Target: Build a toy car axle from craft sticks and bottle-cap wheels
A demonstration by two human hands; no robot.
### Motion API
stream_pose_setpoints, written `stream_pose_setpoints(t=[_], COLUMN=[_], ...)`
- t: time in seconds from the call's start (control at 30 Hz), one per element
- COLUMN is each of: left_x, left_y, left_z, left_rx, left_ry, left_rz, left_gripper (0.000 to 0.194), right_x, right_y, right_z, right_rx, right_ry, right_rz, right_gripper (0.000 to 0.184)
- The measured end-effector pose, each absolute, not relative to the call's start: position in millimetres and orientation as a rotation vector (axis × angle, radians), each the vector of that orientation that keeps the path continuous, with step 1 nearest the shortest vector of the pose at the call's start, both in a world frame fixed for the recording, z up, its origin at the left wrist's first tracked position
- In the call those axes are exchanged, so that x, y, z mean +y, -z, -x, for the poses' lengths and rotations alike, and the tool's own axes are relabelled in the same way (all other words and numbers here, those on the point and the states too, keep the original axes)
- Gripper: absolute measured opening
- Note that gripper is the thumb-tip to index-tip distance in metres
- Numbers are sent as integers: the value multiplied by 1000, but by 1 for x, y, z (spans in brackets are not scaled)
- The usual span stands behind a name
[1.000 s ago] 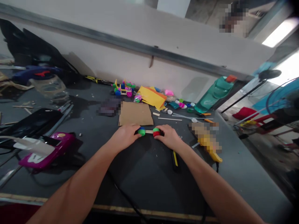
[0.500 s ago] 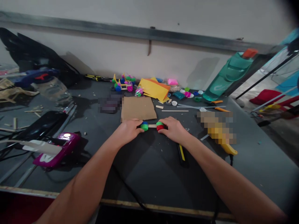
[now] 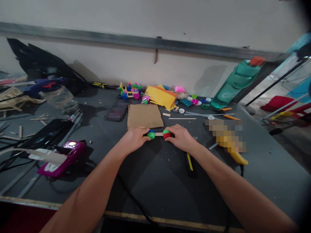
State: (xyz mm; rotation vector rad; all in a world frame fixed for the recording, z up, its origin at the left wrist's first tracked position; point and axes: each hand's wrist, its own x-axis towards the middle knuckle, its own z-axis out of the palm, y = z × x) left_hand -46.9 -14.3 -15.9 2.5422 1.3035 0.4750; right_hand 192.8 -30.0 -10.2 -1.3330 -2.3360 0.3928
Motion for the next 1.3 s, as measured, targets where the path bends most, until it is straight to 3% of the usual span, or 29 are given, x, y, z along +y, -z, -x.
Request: stream_pose_setpoints(t=[1.3], left_x=[-13], left_y=[13], left_z=[44], left_rx=[1295], left_ry=[-443], left_rz=[-2529], left_gripper=[29], right_x=[-26], right_y=[14], right_z=[-192], right_rx=[-2369], right_ry=[-345], right_rz=[1287], right_gripper=[15])
